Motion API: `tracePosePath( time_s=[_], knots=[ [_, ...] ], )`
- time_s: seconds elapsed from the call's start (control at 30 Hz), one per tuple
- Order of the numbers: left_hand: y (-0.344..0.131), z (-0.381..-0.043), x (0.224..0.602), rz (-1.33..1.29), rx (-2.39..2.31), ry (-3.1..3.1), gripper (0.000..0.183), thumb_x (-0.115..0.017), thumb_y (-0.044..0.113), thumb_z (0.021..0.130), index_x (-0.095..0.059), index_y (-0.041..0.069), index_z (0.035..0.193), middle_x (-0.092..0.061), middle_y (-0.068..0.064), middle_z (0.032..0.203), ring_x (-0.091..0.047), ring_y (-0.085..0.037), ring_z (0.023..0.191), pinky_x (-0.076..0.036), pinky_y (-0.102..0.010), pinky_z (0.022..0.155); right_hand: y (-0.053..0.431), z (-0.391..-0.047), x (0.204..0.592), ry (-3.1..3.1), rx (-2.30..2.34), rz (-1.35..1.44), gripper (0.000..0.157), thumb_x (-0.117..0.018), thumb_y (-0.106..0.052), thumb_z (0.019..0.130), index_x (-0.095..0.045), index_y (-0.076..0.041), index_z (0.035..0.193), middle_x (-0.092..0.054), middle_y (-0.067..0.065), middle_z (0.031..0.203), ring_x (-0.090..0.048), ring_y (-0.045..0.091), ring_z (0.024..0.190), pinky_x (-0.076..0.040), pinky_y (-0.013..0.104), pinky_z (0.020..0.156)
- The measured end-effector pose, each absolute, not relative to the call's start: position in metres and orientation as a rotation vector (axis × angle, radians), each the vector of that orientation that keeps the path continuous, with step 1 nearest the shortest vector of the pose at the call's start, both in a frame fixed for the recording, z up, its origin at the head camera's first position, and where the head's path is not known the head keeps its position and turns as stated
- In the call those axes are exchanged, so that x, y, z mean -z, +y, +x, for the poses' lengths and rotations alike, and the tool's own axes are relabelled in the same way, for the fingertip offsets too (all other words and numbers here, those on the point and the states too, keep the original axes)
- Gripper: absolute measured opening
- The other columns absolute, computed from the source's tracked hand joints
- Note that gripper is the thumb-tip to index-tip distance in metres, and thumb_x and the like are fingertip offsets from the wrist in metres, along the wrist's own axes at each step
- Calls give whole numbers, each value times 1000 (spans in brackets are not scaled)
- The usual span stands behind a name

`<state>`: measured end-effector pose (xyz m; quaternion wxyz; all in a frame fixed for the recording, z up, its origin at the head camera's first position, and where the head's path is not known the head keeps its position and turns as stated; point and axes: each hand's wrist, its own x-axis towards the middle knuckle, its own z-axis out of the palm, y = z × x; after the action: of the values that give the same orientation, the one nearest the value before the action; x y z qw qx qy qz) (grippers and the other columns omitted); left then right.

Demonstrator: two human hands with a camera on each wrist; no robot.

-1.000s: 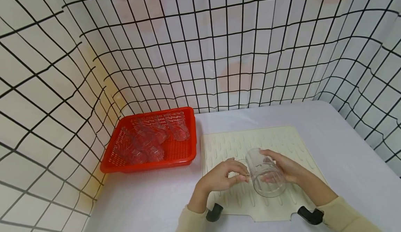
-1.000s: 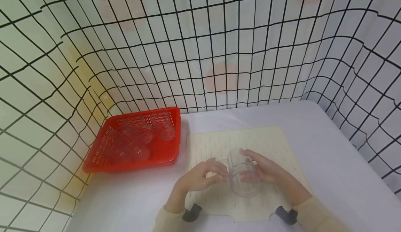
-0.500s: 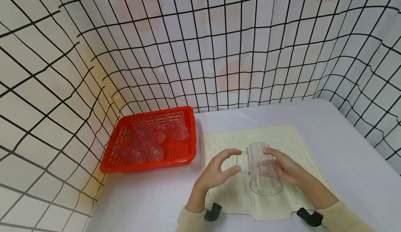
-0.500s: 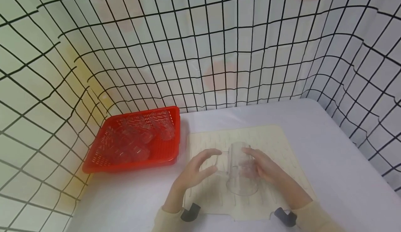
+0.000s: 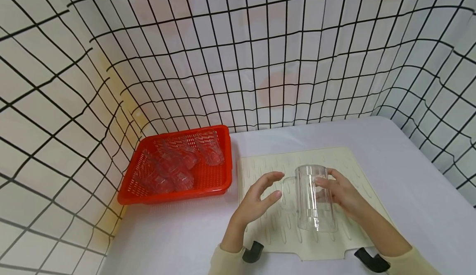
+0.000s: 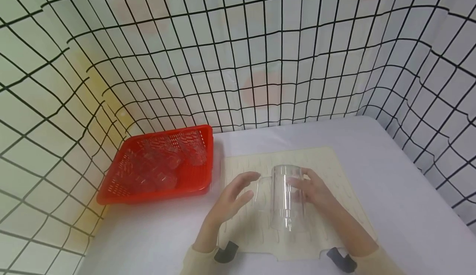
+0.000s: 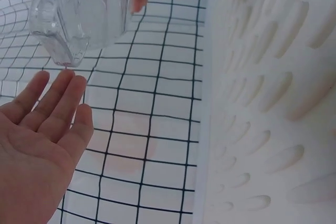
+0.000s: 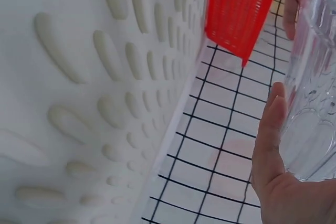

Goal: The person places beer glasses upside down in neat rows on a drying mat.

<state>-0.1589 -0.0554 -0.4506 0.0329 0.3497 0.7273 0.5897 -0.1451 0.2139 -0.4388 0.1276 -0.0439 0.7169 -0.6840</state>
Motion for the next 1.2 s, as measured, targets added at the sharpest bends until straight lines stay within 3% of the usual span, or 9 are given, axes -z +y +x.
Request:
tracePosePath(
  time_s=[0.1, 0.3, 0.53, 0.77, 1.03, 1.2],
  knots=[
    [-56, -158, 449, 1083, -1826, 2235, 54, -53, 40, 99, -45, 7, 141, -50, -7, 142, -45, -17, 131, -33, -40, 110, 212, -140, 434, 2172, 1988, -160, 65, -53, -22, 97, -19, 8, 145, -62, 20, 109, -69, 23, 82, -56, 37, 74],
    [-55, -155, 447, 1100, -1862, 2203, 51, -53, 36, 100, -45, 6, 140, -52, -9, 140, -50, -21, 126, -34, -41, 109, 207, -130, 425, 2211, 2045, -270, 53, -53, -11, 98, -29, 8, 141, -67, 1, 107, -70, 21, 85, -57, 35, 74],
    [-54, -152, 443, 1119, -1872, 2179, 53, -53, 37, 100, -46, 1, 138, -56, -16, 133, -55, -22, 121, -36, -43, 108, 203, -118, 412, 2325, 1991, -334, 58, -60, -10, 93, -36, -3, 144, -53, 15, 119, -68, 18, 94, -54, 29, 78],
    [-54, -148, 436, 1156, -1881, 2187, 45, -53, 32, 100, -50, 2, 135, -61, -15, 126, -57, -22, 117, -38, -45, 106, 204, -110, 407, 2401, 1990, -523, 68, -65, 1, 86, -38, -11, 147, -58, 5, 115, -65, 16, 95, -55, 29, 75],
    [-54, -145, 429, 1212, -1872, 2174, 47, -50, 37, 101, -54, 1, 131, -62, -19, 124, -60, -18, 114, -41, -44, 102, 204, -106, 407, 2544, 1917, -762, 82, -72, 10, 74, -38, -5, 147, -56, -3, 124, -62, 12, 99, -48, 20, 85],
    [-55, -144, 428, 1220, -1870, 2174, 44, -51, 35, 101, -56, 1, 129, -64, -17, 121, -61, -17, 112, -42, -43, 102, 204, -104, 407, 2593, 1916, -840, 87, -76, 12, 68, -40, -5, 146, -56, -1, 127, -57, 10, 105, -45, 18, 87]
  ],
)
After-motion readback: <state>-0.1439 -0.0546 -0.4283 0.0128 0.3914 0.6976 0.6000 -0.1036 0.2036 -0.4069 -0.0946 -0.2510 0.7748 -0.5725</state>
